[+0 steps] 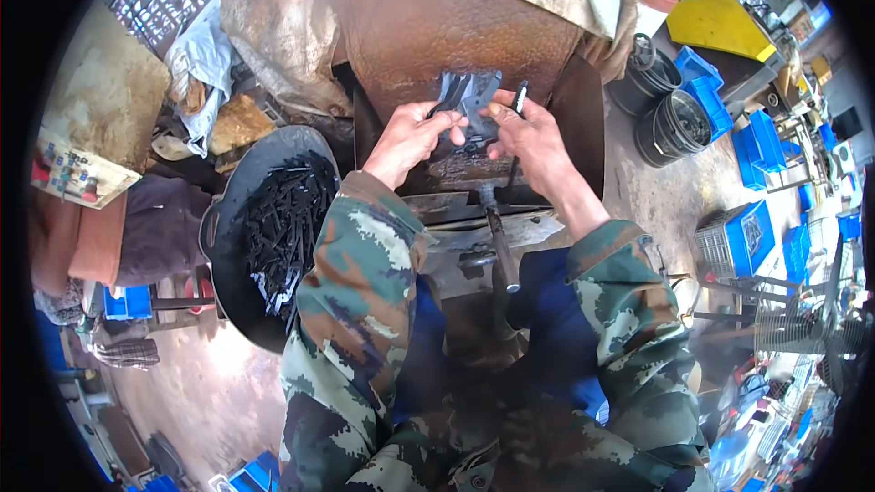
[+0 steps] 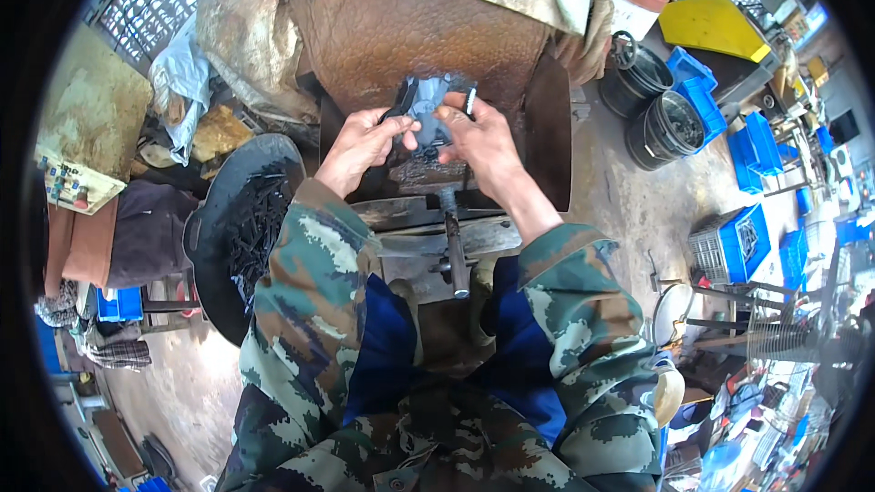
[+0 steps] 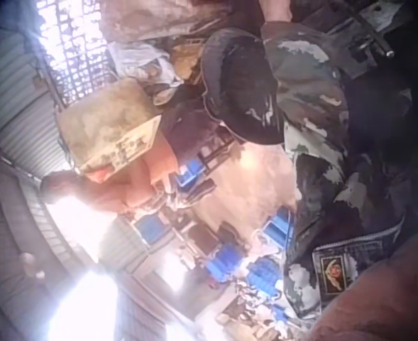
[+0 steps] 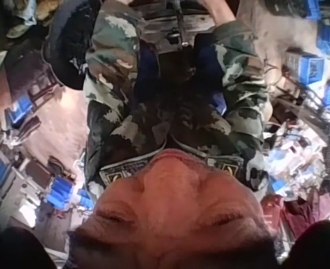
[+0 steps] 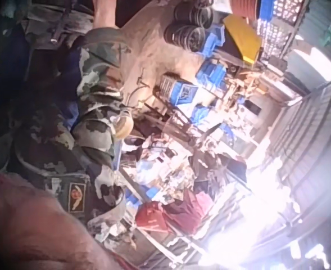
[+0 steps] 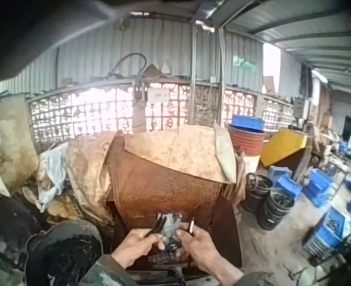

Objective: Polishing small black metal components using a bench-mounted polishing wheel and inspecting them.

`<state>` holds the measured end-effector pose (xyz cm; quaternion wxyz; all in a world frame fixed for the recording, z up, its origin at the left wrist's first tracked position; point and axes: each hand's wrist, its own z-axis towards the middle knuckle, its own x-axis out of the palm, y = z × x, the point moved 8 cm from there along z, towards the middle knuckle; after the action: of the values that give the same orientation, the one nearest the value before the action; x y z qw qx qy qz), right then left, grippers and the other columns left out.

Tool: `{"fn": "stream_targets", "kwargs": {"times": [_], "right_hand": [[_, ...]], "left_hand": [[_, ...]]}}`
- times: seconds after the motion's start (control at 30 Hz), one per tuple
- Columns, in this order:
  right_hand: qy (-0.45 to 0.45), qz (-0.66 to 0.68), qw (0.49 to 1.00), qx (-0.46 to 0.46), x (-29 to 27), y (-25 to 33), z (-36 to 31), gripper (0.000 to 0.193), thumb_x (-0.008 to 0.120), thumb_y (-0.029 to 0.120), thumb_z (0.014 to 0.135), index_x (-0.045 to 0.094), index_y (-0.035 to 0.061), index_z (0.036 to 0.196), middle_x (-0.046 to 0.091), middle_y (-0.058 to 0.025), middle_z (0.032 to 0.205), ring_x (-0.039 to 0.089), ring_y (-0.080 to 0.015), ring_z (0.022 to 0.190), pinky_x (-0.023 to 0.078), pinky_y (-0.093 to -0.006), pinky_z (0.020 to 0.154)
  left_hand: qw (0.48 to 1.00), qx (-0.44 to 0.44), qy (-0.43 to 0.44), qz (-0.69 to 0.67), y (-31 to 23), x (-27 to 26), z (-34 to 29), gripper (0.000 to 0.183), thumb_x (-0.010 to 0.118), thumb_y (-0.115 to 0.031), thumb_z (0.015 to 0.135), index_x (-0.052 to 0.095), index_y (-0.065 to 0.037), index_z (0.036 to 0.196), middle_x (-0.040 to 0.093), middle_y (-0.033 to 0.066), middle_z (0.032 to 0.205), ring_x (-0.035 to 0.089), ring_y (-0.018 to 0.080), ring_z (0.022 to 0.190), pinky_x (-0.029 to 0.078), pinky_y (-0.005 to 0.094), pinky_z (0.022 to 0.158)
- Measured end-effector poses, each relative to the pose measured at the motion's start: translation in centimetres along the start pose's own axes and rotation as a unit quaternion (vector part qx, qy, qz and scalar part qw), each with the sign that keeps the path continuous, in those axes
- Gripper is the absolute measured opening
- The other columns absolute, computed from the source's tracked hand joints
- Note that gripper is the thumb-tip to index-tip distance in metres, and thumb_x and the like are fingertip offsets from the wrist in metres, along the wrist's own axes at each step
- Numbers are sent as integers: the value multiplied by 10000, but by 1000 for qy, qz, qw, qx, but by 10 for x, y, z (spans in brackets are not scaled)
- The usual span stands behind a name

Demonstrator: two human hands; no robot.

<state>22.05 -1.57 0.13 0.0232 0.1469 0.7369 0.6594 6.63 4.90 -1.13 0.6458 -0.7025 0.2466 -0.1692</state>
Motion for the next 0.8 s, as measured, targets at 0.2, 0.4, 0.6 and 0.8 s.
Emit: {"fn": "stream_targets", "kwargs": {"times": [0.2, 0.4, 0.6, 0.8], "right_hand": [[15, 51, 998, -42, 23, 16, -7, 197, 640, 193, 981, 659, 48, 1114, 456, 55, 641, 380, -55, 530, 434, -266, 530], [-19, -6, 999, -50, 10, 17, -11, 208, 660, 213, 971, 668, 42, 1089, 498, 37, 672, 420, -59, 526, 435, -251, 516], [-19, -81, 994, -71, -1, 19, -16, 250, 668, 251, 967, 675, 34, 1093, 568, 11, 780, 480, -70, 537, 440, -248, 507], [-2, -69, 995, -78, 3, 20, -19, 245, 645, 238, 981, 662, 19, 1089, 560, 6, 783, 485, -66, 538, 435, -257, 487]], "left_hand": [[989, -44, 59, -132, 1, 8, -13, 326, 582, -245, 991, 626, 52, 1118, 666, 26, 794, 357, 37, 480, 262, 207, 434], [991, -39, -24, -125, 22, -30, 2, 352, 473, -161, 967, 601, 78, 1193, 667, 86, 952, 435, 75, 577, 327, 214, 468], [992, -62, -5, 106, 54, -31, 22, 256, 536, -103, 921, 679, 33, 1085, 592, 2, 726, 475, 68, 547, 369, 228, 468], [987, 27, 44, 153, 58, -21, 25, 224, 592, -68, 891, 701, 60, 1039, 597, 12, 807, 553, 103, 684, 446, 258, 604]]}}
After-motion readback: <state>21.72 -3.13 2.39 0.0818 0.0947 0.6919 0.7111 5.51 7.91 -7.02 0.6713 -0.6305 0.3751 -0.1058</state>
